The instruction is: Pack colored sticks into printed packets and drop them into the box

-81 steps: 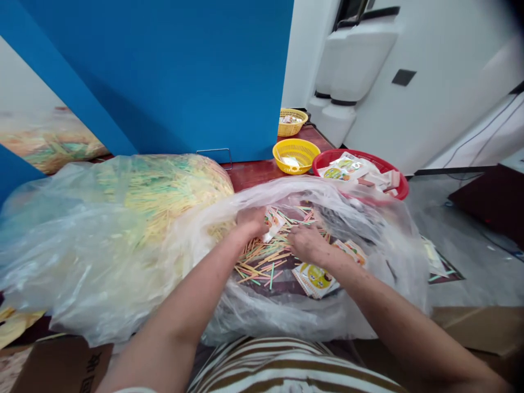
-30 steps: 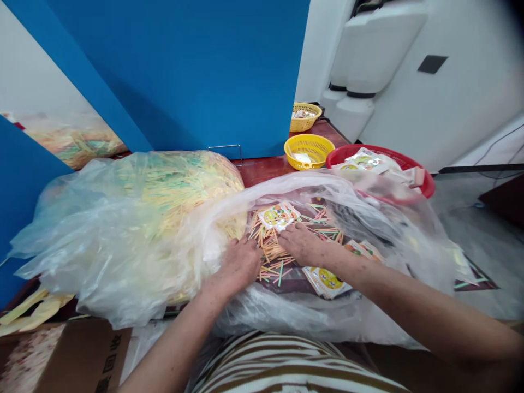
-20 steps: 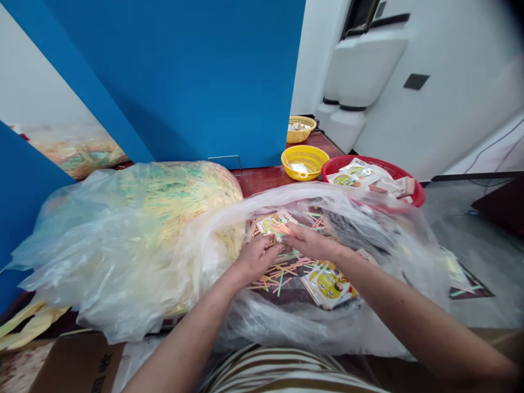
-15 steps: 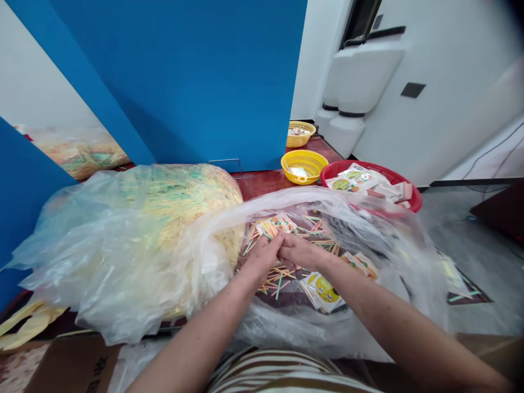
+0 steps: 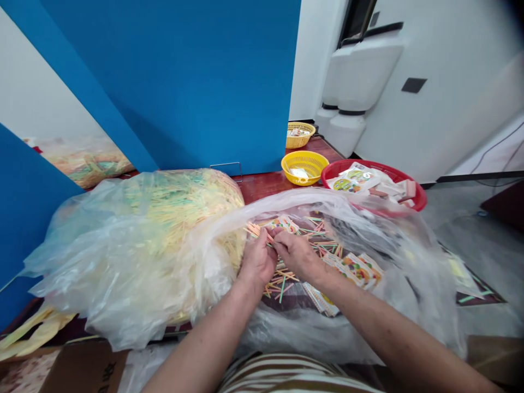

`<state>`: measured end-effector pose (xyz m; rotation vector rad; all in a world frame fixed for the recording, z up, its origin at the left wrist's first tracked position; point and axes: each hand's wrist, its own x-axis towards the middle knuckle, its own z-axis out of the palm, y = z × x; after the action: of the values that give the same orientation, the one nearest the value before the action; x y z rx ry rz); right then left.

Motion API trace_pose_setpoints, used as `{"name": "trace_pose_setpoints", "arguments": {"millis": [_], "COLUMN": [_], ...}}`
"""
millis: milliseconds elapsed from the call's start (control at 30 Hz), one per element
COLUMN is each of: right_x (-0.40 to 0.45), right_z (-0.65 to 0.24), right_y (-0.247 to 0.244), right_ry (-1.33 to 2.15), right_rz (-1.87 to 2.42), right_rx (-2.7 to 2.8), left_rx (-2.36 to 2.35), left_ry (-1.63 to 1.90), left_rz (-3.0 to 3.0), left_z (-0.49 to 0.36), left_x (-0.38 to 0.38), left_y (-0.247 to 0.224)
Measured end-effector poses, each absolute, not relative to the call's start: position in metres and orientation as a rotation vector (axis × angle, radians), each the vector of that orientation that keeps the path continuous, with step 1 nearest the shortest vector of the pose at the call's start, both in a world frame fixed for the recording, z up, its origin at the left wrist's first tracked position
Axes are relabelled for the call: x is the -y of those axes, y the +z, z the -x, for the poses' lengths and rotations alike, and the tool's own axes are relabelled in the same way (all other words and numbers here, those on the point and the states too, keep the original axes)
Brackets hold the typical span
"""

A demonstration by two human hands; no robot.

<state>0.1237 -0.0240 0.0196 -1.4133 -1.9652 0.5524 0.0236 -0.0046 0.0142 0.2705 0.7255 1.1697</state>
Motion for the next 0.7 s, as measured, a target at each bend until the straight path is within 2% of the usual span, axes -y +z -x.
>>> {"name": "trace_pose_setpoints", "arguments": {"millis": [167,333,467,567,700], "right_x": [0.032,0.038,0.043,0.054,0.069], "right_z": [-0.125,-0.161,-0.170,-0.153,-0.135], "right_y": [0.010,0.013,0.021,0.022,0.010], "right_ry": [0.441,0.200,0.196,0.338,0.423], "right_rz": [1.361,1.529,1.467,1.451,1.539], "right_rx": [1.853,2.044,1.979,2.195,2.253], "left_rx": [-0.673,-0.834,-0.899,-0.820,-0.853], "left_ry": [1.159,1.124,0.819,0.531,0.421], "left_rz": [-0.337,-0.320,-0.912,-1.488,-1.517], "left_z": [-0.019,0.000,-0.004,-0.010,-0.013], "left_x": [0.005,-0.006,0.007,0.022,0.032], "left_y": [0.013,0.016,0.008,-0.001,-0.008]}}
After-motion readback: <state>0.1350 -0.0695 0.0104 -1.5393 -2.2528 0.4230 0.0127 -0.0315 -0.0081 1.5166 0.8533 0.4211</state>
